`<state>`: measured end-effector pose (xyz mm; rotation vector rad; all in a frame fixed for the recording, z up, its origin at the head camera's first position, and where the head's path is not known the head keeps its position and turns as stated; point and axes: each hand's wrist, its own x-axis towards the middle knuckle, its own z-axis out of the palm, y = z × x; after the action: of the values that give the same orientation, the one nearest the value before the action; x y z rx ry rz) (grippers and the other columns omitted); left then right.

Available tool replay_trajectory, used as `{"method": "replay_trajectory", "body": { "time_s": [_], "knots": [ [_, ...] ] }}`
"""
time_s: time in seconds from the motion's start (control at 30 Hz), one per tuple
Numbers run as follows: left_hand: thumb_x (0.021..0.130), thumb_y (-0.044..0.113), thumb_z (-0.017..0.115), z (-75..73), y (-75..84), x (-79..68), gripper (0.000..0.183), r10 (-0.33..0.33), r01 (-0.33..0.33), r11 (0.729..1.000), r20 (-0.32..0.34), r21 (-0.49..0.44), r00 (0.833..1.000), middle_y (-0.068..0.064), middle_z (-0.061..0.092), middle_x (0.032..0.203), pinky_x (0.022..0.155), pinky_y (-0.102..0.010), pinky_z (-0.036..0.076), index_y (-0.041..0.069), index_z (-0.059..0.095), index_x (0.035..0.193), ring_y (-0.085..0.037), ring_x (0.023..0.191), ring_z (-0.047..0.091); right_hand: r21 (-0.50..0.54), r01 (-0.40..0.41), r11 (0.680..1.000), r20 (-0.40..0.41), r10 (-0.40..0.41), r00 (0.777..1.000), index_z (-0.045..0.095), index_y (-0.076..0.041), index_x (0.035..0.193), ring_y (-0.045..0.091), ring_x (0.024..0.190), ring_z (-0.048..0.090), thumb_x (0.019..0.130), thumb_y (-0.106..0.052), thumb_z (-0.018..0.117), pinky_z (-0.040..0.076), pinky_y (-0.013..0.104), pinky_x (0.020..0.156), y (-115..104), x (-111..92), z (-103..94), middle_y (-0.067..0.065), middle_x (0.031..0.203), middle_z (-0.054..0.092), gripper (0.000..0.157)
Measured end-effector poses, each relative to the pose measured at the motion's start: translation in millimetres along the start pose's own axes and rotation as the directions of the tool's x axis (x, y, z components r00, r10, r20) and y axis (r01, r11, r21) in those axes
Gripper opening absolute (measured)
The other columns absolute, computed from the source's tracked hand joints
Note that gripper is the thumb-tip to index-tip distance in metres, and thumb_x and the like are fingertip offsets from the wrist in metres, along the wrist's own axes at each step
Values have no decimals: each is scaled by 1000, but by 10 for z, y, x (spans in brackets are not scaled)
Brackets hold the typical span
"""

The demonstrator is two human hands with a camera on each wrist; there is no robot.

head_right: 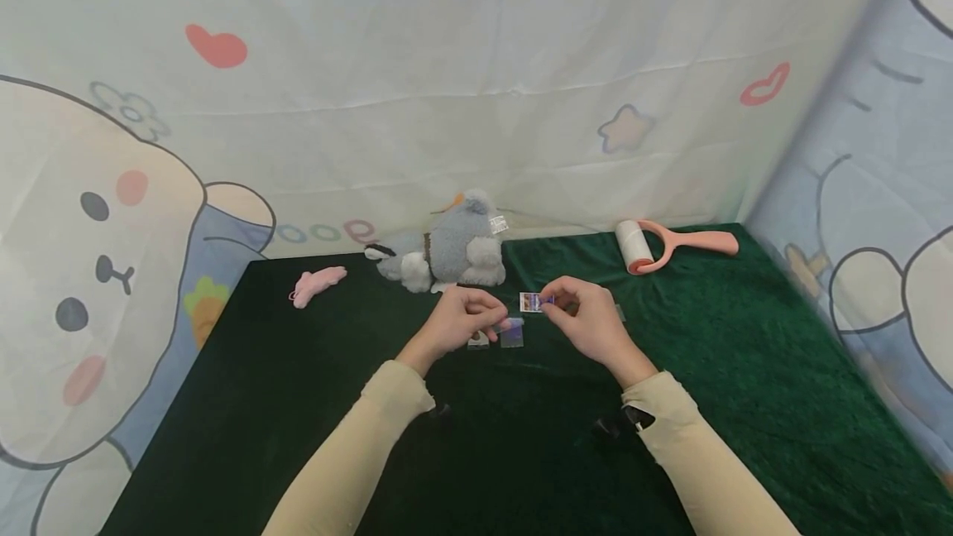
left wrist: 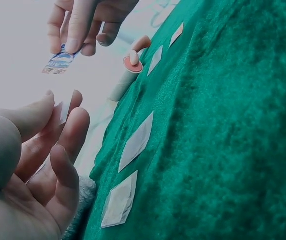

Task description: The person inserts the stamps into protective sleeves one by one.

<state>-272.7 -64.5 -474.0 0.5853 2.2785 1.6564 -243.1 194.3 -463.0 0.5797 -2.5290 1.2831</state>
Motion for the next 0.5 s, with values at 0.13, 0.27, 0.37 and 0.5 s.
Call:
{"method": "replay_trajectory", "body": {
  "time_s": [0.13,0.27,0.37,0.5],
  "knots": [
    [103,23,71,7,-13,4,17,-6,6,1000,-10,0,1000,-6,80,92,65,-32,53,7,77,107,-29,75,73,7,4,1000,-3,-4,1000,73,-11,104,17,72,64,97,-5,76,53,27,65,-2,-1,0,4,91,74,10],
    [105,24,68,16,-35,17,16,-18,19,1000,-29,24,999,-3,78,92,64,-29,53,10,76,106,-23,76,71,21,8,1000,-4,-8,1000,74,-10,104,17,70,62,97,-4,76,51,27,62,4,3,-3,4,89,73,10],
    [105,22,68,22,-48,35,17,-6,7,999,-34,49,999,-3,77,89,62,-27,52,8,78,105,-21,75,70,32,13,999,-6,-12,1000,74,-10,104,16,68,61,97,-4,75,51,27,61,1,5,-9,3,88,72,10],
    [105,18,68,28,-49,52,16,18,-16,997,-33,71,999,-3,76,84,62,-26,52,5,78,103,-20,72,69,42,12,999,-3,-12,1000,73,-10,105,17,68,61,97,-5,75,50,27,60,-17,7,-16,3,87,72,10]
  ]
}}
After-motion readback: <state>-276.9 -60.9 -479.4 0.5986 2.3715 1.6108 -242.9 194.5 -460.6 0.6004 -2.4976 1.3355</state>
